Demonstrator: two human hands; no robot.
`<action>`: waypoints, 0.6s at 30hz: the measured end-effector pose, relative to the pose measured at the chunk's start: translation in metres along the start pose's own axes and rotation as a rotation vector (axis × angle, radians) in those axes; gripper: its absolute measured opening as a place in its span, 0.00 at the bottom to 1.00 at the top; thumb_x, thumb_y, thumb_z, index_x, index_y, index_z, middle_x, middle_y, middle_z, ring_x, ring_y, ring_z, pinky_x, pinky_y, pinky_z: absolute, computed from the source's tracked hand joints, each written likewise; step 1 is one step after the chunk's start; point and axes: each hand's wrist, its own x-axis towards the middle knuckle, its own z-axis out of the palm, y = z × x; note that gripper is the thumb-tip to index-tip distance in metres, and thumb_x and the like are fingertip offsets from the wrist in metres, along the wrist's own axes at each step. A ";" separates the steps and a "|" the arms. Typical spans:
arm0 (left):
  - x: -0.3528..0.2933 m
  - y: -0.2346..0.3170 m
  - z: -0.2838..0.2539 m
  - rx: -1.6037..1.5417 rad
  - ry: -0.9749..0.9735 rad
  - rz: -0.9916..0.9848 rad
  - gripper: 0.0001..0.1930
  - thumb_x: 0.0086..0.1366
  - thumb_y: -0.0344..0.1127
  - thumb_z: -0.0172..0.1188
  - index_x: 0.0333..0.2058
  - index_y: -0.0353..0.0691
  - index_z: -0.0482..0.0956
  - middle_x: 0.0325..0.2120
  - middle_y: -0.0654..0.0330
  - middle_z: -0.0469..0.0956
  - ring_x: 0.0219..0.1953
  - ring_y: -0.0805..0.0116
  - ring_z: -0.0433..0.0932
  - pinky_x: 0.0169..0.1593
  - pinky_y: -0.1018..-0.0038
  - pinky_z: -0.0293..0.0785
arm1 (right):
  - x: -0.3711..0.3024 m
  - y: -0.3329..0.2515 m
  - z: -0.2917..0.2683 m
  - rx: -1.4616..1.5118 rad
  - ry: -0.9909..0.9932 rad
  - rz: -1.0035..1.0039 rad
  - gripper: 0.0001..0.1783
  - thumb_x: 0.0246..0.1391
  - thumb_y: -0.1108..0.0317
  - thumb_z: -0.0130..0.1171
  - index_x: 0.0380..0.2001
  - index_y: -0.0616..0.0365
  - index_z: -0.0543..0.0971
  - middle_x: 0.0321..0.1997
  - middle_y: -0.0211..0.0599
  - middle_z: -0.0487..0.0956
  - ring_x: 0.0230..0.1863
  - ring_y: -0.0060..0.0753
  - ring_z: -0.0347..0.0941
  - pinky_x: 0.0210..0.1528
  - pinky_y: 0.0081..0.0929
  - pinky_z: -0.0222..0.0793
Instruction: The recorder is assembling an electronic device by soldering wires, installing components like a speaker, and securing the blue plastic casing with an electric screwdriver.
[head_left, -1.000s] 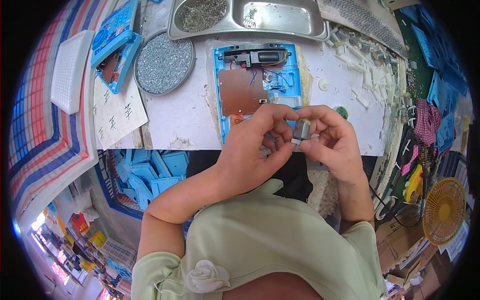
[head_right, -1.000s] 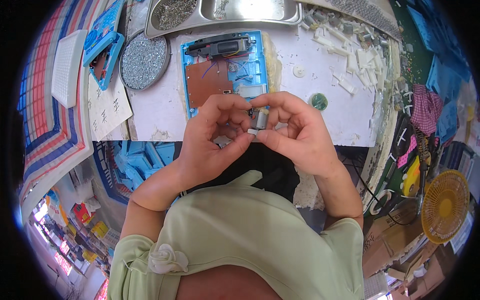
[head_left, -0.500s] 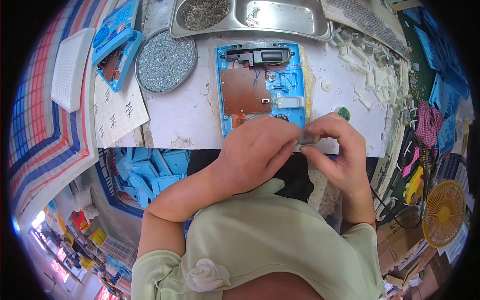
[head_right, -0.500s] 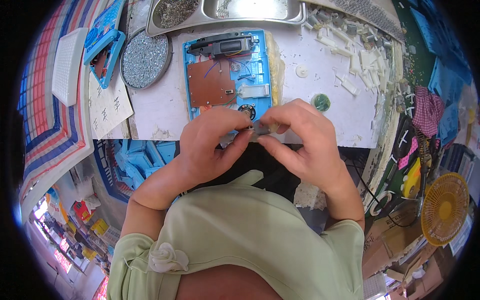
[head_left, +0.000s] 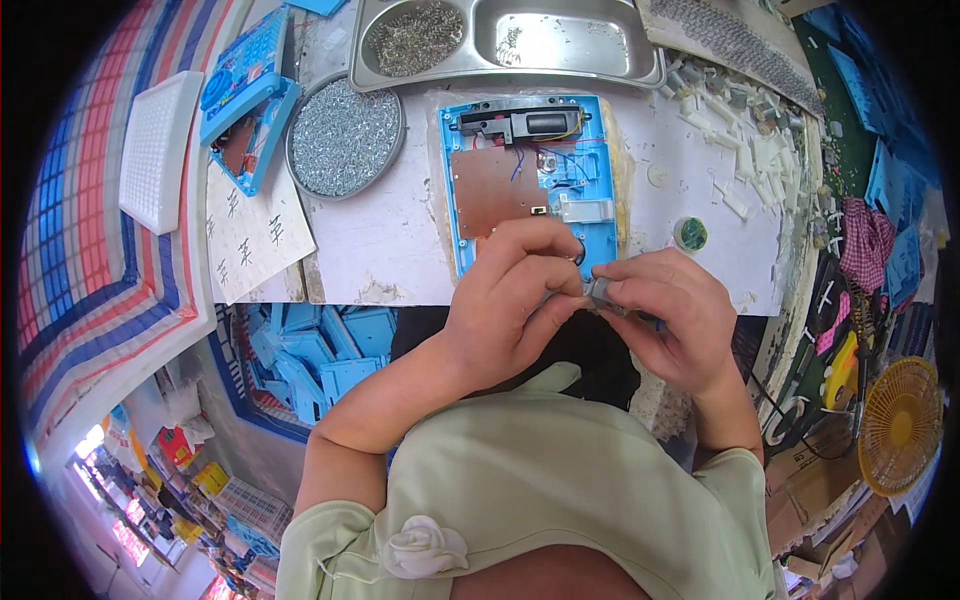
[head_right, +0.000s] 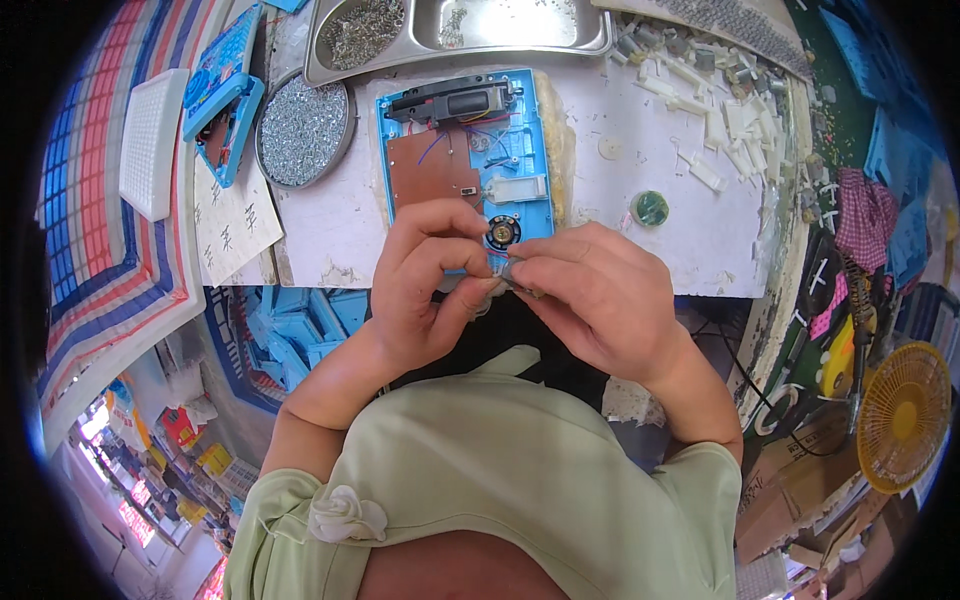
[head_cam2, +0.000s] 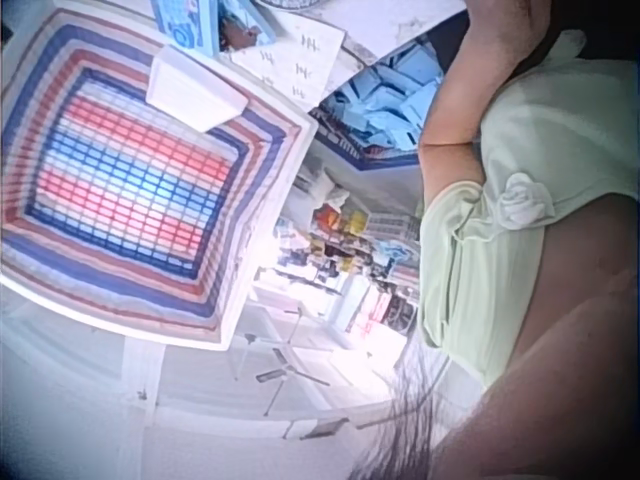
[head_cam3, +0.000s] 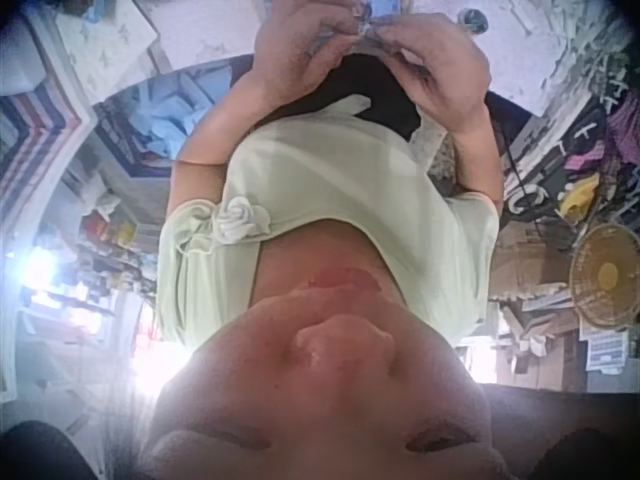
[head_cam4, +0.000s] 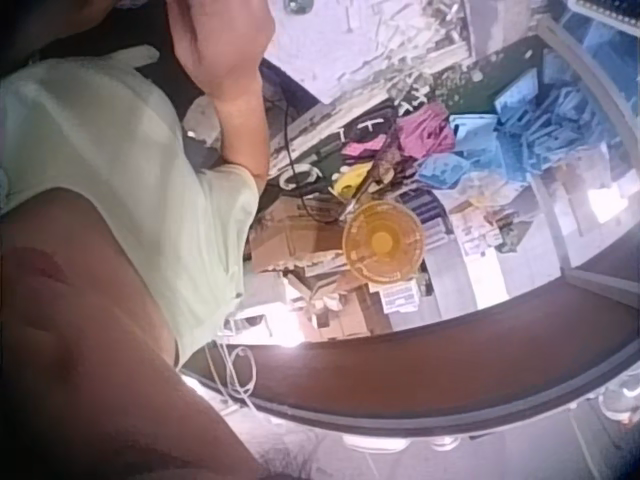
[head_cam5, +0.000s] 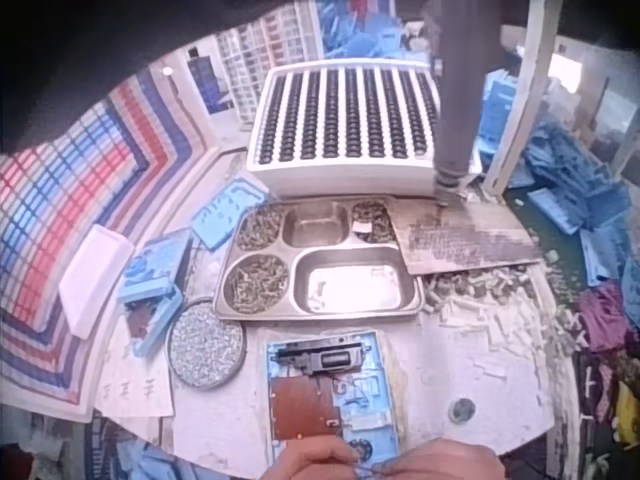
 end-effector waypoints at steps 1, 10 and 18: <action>-0.003 -0.002 0.002 -0.018 0.011 -0.010 0.15 0.55 0.22 0.70 0.40 0.39 0.77 0.49 0.52 0.75 0.42 0.56 0.77 0.46 0.65 0.76 | 0.000 0.000 0.000 0.001 0.000 -0.007 0.22 0.42 0.81 0.74 0.43 0.58 0.81 0.41 0.44 0.86 0.36 0.46 0.83 0.36 0.33 0.79; 0.001 -0.006 -0.003 0.039 -0.024 -0.002 0.10 0.58 0.22 0.70 0.37 0.37 0.79 0.52 0.48 0.72 0.42 0.64 0.76 0.46 0.72 0.75 | -0.004 0.004 -0.001 0.002 0.006 -0.003 0.22 0.43 0.81 0.74 0.44 0.57 0.81 0.43 0.44 0.86 0.36 0.46 0.82 0.36 0.33 0.79; 0.008 -0.004 -0.004 0.065 -0.031 -0.002 0.15 0.52 0.21 0.73 0.38 0.38 0.80 0.49 0.51 0.73 0.42 0.58 0.77 0.43 0.69 0.77 | -0.005 0.009 0.001 0.001 0.013 -0.013 0.24 0.42 0.81 0.74 0.44 0.55 0.81 0.43 0.41 0.86 0.36 0.44 0.82 0.36 0.33 0.79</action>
